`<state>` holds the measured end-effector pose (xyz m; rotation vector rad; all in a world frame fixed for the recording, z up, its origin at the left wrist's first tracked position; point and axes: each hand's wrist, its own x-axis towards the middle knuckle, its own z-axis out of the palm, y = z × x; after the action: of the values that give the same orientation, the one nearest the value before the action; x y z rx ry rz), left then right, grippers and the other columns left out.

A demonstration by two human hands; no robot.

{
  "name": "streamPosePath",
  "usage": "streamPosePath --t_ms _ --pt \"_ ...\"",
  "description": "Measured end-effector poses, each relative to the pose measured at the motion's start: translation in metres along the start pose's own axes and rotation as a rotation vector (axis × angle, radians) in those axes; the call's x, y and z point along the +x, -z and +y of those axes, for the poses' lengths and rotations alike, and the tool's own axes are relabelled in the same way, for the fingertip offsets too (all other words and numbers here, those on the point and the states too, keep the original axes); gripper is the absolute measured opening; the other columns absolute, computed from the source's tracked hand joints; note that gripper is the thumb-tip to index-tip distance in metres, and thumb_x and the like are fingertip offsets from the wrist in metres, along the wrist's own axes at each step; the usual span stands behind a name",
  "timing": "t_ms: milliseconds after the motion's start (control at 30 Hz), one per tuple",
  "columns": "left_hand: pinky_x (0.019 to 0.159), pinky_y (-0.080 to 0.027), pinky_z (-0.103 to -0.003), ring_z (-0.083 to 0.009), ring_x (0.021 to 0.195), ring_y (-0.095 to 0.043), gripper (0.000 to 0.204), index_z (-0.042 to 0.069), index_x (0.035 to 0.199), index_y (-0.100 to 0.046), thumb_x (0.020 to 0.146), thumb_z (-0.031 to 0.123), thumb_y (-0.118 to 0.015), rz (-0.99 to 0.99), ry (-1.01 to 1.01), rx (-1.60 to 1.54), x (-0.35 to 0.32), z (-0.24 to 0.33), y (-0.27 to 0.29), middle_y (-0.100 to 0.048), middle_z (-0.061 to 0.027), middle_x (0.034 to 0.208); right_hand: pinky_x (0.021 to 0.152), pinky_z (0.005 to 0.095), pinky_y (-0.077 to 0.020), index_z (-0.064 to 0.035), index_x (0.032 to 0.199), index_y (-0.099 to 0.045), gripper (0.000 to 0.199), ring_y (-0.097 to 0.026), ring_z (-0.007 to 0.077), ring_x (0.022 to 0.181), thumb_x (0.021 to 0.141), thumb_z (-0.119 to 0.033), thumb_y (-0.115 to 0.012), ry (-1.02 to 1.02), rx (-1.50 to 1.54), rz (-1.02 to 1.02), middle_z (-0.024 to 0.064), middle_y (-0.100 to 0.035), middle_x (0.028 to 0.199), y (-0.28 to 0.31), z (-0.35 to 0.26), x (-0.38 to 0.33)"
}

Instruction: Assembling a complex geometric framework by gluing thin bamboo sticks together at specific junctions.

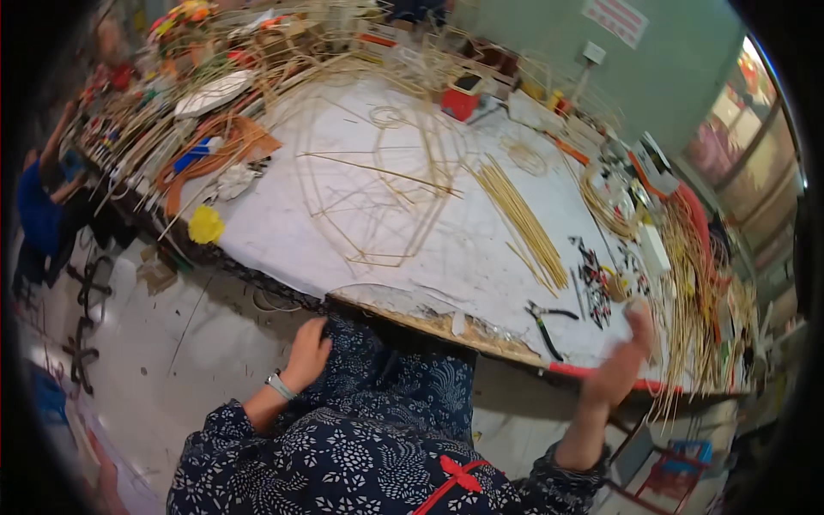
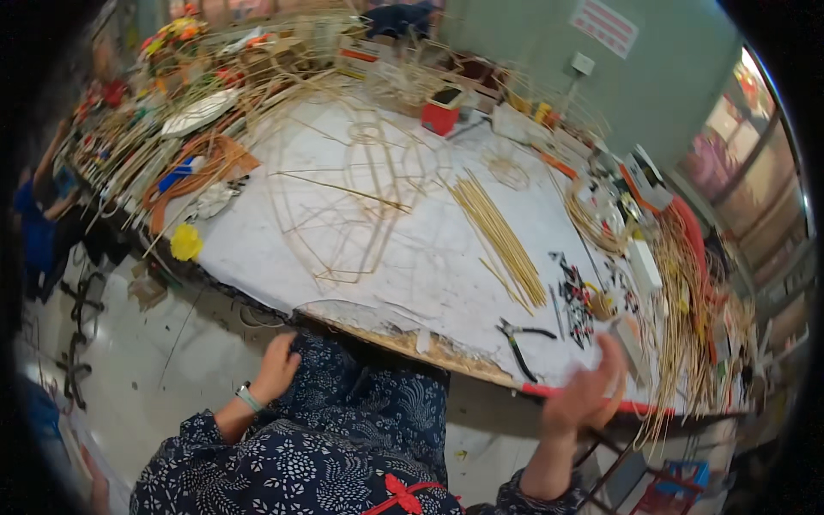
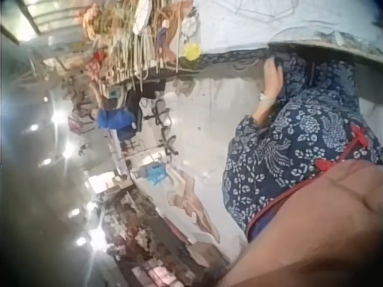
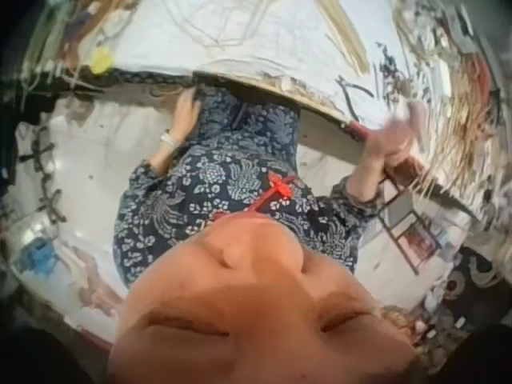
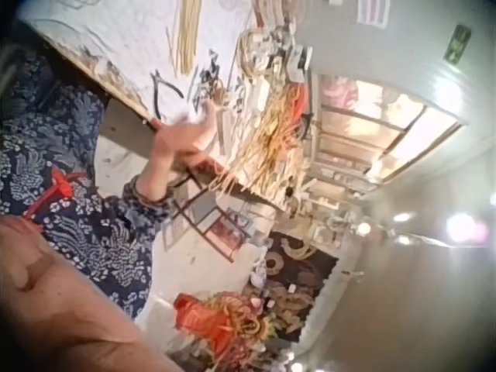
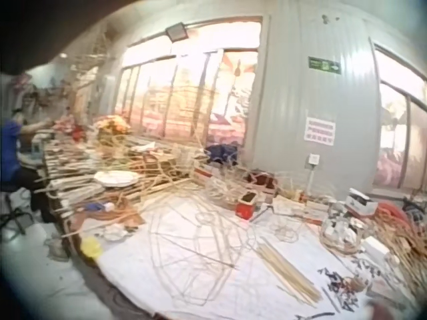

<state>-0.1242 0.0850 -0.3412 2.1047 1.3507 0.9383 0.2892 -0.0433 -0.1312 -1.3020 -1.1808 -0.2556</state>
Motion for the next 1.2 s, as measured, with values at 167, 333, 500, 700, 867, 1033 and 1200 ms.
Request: streamPosePath --t_ms 167,333,500,700,867,1033,1200 --pt "0.101 -0.031 -0.044 -0.0421 0.119 -0.037 0.044 -0.009 0.116 -0.046 0.083 0.017 -0.056 -0.062 -0.031 0.163 -0.007 -0.004 -0.04 -0.041 -0.0298 0.124 0.102 0.0461 -0.0256 0.0 0.131 -0.037 0.057 -0.034 0.0374 0.121 0.083 -0.024 -0.058 -0.114 -0.756 -0.527 0.0226 -0.039 0.13 -0.017 0.135 -0.066" --pt "0.1 -0.03 -0.048 -0.0411 0.119 -0.037 0.051 -0.01 0.117 -0.047 0.081 0.026 -0.056 -0.164 0.02 0.393 0.035 -0.002 -0.058 -0.041 -0.029 0.125 0.101 0.0472 -0.0274 -0.0025 0.128 -0.042 0.053 -0.035 0.0384 0.119 0.083 -0.024 -0.059 -0.125 -0.824 -0.586 0.0195 -0.042 0.128 -0.029 0.154 -0.071" --pt "0.098 -0.031 -0.05 -0.0403 0.115 -0.041 0.055 -0.009 0.113 -0.051 0.08 0.034 -0.056 -0.196 0.048 0.442 0.045 -0.008 -0.066 -0.046 -0.0275 0.122 0.1 0.0475 -0.0295 -0.0019 0.121 -0.048 0.046 -0.037 0.0379 0.117 0.082 -0.024 -0.059 -0.07 -0.848 -0.59 0.0185 -0.046 0.124 -0.023 0.159 -0.073" --pt "0.098 -0.031 -0.05 -0.0402 0.111 -0.045 0.05 -0.007 0.104 -0.057 0.078 0.035 -0.058 -0.131 0.005 0.462 0.048 -0.017 -0.065 -0.05 -0.026 0.116 0.097 0.0462 -0.0334 -0.0026 0.115 -0.053 0.039 -0.041 0.0365 0.114 0.082 -0.022 -0.059 -0.099 -0.95 -0.478 0.0174 -0.049 0.12 -0.02 0.163 -0.071" --pt "0.099 -0.03 -0.05 -0.04 0.11 -0.044 0.048 -0.007 0.102 -0.059 0.078 0.035 -0.058 -0.2 0.075 0.428 0.049 -0.016 -0.061 -0.05 -0.0266 0.117 0.096 0.0451 -0.0349 -0.0024 0.115 -0.053 0.038 -0.042 0.0353 0.113 0.083 -0.022 -0.059 -0.052 -0.988 -0.394 0.0175 -0.05 0.119 -0.024 0.166 -0.074" --pt "0.098 -0.031 -0.049 -0.0403 0.11 -0.044 0.047 -0.007 0.104 -0.057 0.078 0.032 -0.058 -0.183 0.03 0.451 0.051 -0.021 -0.063 -0.049 -0.0268 0.116 0.096 0.0451 -0.035 -0.0017 0.114 -0.054 0.038 -0.043 0.0354 0.113 0.083 -0.022 -0.058 -0.063 -0.985 -0.392 0.0183 -0.05 0.119 -0.027 0.162 -0.074" --pt "0.097 -0.031 -0.049 -0.0415 0.11 -0.042 0.048 -0.007 0.108 -0.053 0.076 0.029 -0.059 -0.15 -0.031 0.273 0.057 -0.013 -0.066 -0.048 -0.0268 0.116 0.096 0.0452 -0.0352 -0.0012 0.112 -0.055 0.037 -0.044 0.0367 0.112 0.081 -0.022 -0.059 -0.093 -0.982 -0.315 0.0194 -0.051 0.117 -0.019 0.161 -0.077"
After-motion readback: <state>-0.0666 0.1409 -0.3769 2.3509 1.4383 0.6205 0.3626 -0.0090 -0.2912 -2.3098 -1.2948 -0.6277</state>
